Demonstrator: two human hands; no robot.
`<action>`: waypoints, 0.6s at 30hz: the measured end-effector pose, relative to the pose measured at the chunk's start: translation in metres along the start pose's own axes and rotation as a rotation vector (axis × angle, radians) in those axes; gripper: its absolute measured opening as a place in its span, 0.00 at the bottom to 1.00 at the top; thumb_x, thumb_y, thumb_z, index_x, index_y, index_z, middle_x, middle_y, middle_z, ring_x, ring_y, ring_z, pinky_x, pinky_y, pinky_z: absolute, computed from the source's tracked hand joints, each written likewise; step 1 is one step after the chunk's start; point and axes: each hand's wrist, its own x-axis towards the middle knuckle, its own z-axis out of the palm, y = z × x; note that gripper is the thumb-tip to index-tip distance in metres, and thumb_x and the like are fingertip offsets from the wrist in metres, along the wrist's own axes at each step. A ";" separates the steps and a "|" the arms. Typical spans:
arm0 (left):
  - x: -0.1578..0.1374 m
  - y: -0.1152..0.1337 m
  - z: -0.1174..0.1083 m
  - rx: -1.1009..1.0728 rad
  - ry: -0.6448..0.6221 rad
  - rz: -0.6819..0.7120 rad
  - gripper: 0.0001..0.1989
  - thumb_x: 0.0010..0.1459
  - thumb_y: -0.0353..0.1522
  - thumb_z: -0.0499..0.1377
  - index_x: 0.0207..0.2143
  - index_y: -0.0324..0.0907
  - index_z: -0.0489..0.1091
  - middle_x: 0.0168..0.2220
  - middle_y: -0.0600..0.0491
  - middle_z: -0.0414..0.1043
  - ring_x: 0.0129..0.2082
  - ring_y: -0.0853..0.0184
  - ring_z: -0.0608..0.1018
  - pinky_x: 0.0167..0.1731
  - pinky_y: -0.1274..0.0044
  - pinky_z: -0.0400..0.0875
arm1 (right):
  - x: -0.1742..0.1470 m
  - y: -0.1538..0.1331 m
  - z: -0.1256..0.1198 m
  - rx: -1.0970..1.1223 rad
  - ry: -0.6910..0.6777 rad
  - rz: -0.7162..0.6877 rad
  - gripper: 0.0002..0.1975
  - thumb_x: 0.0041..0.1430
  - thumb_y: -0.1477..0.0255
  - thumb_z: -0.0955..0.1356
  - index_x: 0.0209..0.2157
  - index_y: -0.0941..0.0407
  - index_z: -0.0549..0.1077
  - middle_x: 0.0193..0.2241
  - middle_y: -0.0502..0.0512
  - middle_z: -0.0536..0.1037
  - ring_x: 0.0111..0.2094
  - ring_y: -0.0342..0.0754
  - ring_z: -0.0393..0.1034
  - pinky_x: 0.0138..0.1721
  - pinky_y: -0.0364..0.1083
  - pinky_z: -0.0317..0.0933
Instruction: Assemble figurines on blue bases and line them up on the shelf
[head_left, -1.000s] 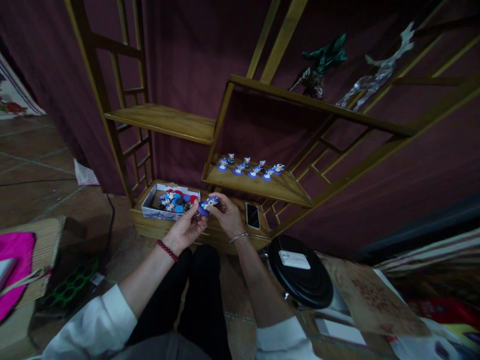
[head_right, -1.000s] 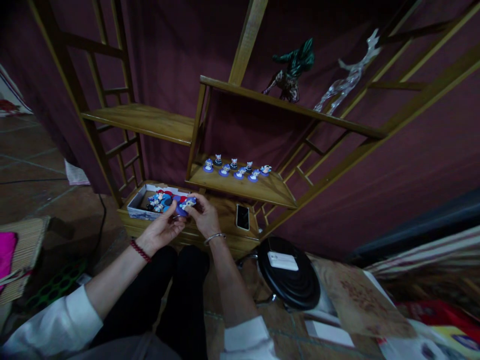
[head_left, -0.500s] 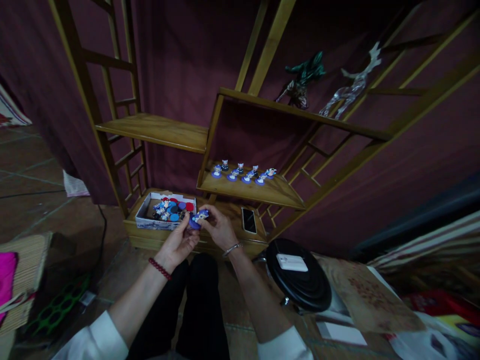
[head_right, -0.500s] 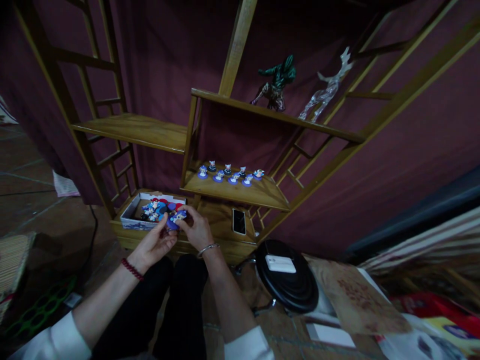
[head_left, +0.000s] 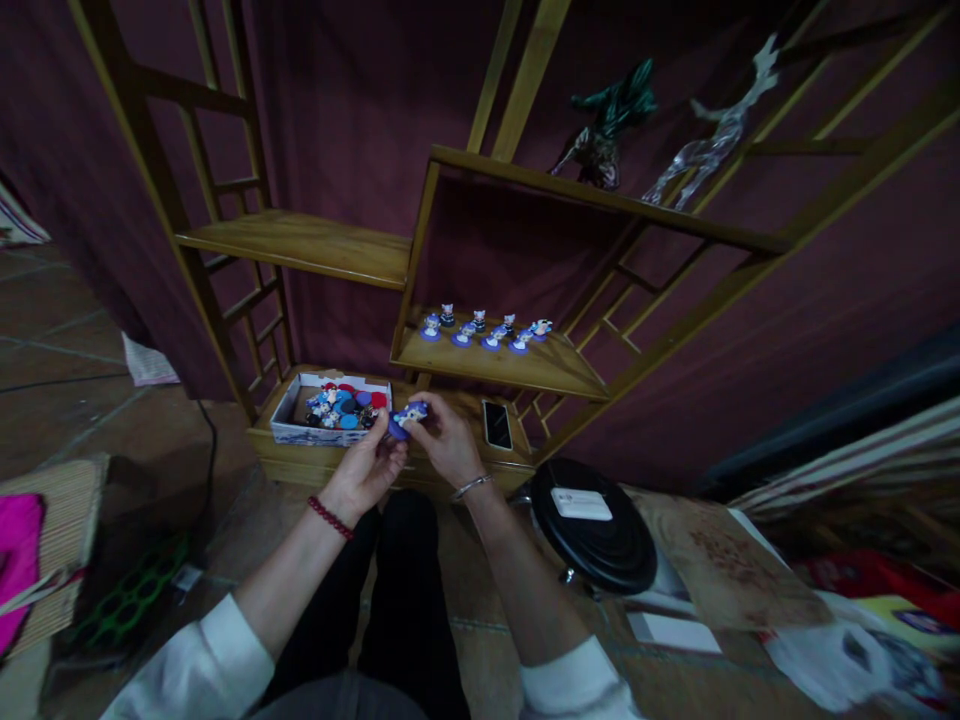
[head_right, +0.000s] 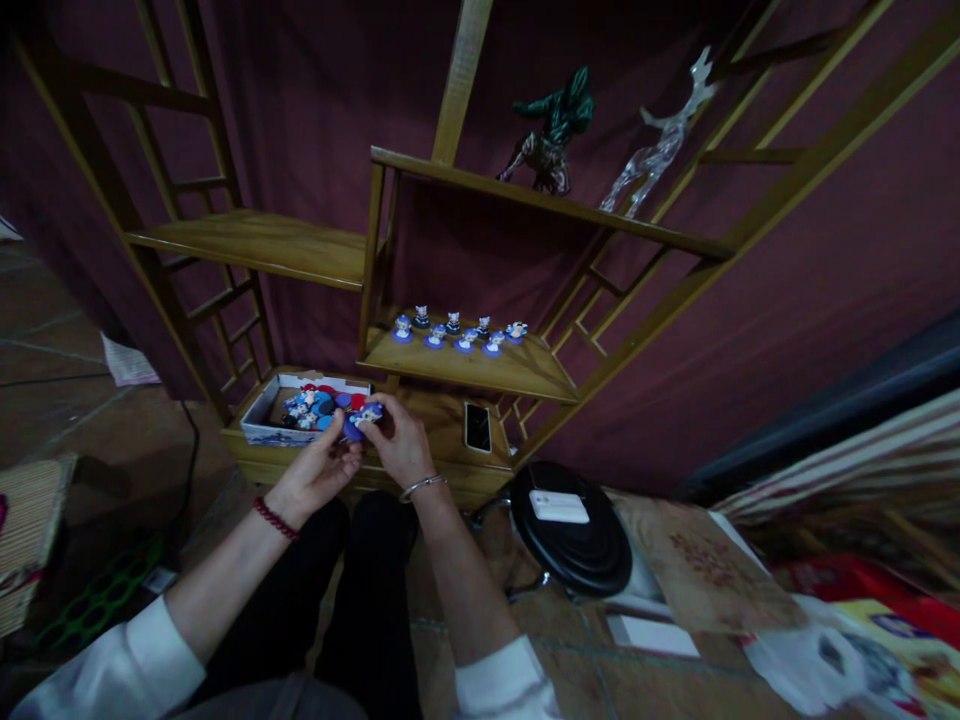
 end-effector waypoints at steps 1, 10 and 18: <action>0.000 -0.001 0.000 -0.006 -0.004 0.004 0.07 0.52 0.33 0.56 0.27 0.36 0.65 0.20 0.55 0.64 0.16 0.77 0.67 0.14 0.85 0.61 | 0.000 0.000 0.000 -0.005 0.003 -0.002 0.13 0.50 0.67 0.65 0.40 0.53 0.66 0.33 0.48 0.72 0.33 0.43 0.67 0.36 0.42 0.61; -0.004 -0.001 0.002 0.026 -0.073 -0.016 0.08 0.51 0.34 0.57 0.28 0.36 0.65 0.22 0.55 0.64 0.18 0.77 0.66 0.15 0.85 0.62 | -0.001 -0.005 -0.009 -0.039 -0.022 -0.088 0.12 0.50 0.68 0.65 0.39 0.53 0.67 0.35 0.49 0.72 0.34 0.43 0.67 0.38 0.42 0.61; -0.003 -0.001 -0.002 0.024 -0.150 -0.024 0.09 0.50 0.35 0.58 0.27 0.36 0.66 0.24 0.54 0.65 0.19 0.77 0.66 0.16 0.85 0.62 | 0.000 -0.004 -0.012 -0.020 -0.069 -0.098 0.12 0.51 0.69 0.64 0.40 0.53 0.66 0.36 0.49 0.72 0.36 0.43 0.66 0.40 0.43 0.60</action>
